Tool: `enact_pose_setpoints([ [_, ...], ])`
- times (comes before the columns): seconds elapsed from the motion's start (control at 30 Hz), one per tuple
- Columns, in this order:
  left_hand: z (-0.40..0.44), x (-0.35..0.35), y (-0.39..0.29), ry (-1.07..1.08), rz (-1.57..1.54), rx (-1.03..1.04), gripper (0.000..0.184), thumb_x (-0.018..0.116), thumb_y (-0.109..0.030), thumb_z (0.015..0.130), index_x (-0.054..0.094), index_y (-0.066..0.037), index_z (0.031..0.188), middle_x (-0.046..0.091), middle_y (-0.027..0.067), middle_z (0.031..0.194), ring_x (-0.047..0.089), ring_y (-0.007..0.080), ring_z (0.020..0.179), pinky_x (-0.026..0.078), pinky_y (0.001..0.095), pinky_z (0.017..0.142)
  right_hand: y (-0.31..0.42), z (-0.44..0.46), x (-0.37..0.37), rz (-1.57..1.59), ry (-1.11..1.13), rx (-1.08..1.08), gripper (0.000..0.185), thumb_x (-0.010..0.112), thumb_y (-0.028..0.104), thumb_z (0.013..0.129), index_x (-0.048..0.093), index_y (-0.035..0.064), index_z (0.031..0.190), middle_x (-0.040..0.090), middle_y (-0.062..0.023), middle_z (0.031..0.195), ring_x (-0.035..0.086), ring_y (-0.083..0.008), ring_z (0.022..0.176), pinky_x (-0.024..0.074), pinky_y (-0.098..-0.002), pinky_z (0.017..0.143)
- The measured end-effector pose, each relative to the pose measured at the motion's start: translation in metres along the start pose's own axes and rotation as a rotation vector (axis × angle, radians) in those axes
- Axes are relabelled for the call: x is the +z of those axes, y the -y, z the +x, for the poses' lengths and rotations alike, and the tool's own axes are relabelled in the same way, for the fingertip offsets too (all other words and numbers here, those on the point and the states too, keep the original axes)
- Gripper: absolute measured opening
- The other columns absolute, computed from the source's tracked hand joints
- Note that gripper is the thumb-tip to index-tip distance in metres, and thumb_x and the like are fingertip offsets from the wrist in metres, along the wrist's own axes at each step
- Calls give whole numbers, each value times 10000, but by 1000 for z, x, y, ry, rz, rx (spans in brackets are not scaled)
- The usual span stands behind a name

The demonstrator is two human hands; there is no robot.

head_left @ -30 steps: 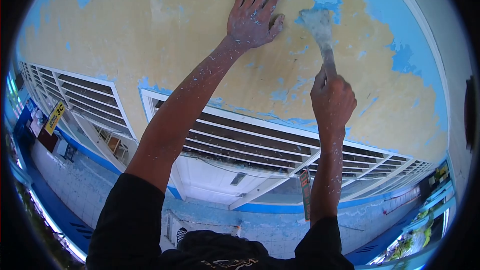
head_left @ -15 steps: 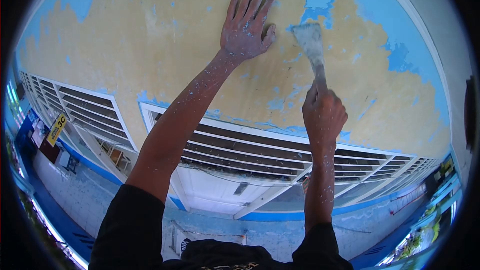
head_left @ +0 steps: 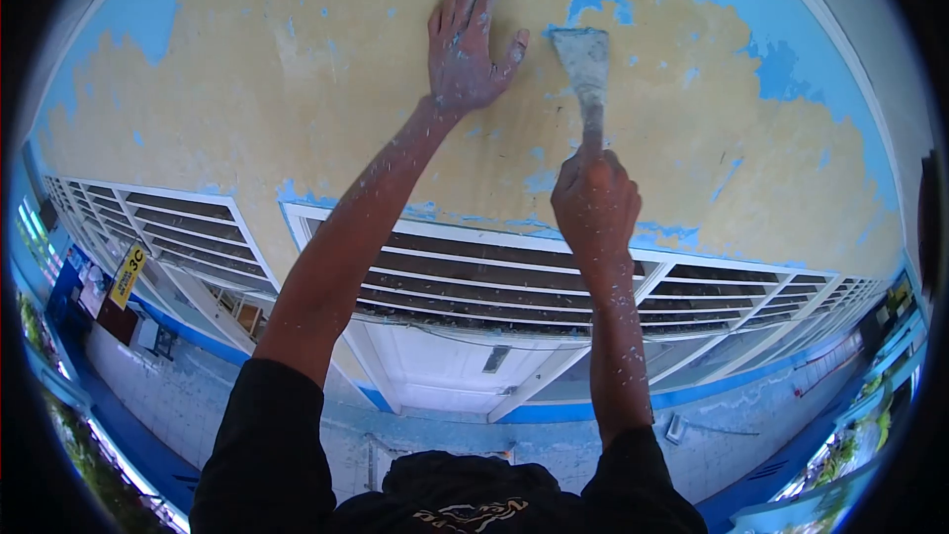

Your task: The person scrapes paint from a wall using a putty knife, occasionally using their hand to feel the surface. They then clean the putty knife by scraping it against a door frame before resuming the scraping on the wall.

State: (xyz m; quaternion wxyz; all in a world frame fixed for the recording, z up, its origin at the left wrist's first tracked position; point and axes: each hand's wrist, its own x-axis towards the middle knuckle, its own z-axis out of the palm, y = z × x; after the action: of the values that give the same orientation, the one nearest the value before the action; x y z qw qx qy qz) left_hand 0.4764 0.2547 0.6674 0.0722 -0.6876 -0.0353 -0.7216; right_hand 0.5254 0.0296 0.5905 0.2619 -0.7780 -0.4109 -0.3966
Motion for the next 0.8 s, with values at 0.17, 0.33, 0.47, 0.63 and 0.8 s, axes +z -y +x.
enact_pose_setpoints([
  [0.17,-41,-4,-69,178,-635,-769,418,712,-320,963,579,6,1189,686,151,965,687,243,862,566,440,775,29,-23,5,148,63,59,685,613,120,925,357,50,1557,644,-192,833,678,-379,599,533,-489,505],
  [0.33,-15,2,-98,19,-953,-1182,324,723,-240,962,627,31,1112,712,124,877,692,170,722,583,318,627,33,7,5,126,32,105,513,600,136,954,503,51,1450,650,-200,782,677,-414,635,532,-522,558],
  [0.47,-8,0,-81,221,-1122,-1242,262,737,-190,944,675,37,1058,721,111,863,699,168,714,616,346,642,34,10,-6,191,2,89,365,603,135,951,572,31,1299,663,-201,759,685,-421,645,532,-530,555],
  [0.63,-27,8,-82,170,-1067,-1162,262,747,-198,940,692,51,1001,715,103,837,696,179,662,622,364,596,31,0,-6,218,34,83,298,611,129,934,611,23,1213,664,-201,734,683,-419,631,528,-525,539],
  [0.8,-14,7,-84,158,-984,-1187,286,761,-209,936,691,67,966,713,121,828,687,179,644,617,365,576,28,4,-8,207,18,72,267,618,137,927,627,25,1170,659,-192,711,676,-422,615,523,-531,533],
])
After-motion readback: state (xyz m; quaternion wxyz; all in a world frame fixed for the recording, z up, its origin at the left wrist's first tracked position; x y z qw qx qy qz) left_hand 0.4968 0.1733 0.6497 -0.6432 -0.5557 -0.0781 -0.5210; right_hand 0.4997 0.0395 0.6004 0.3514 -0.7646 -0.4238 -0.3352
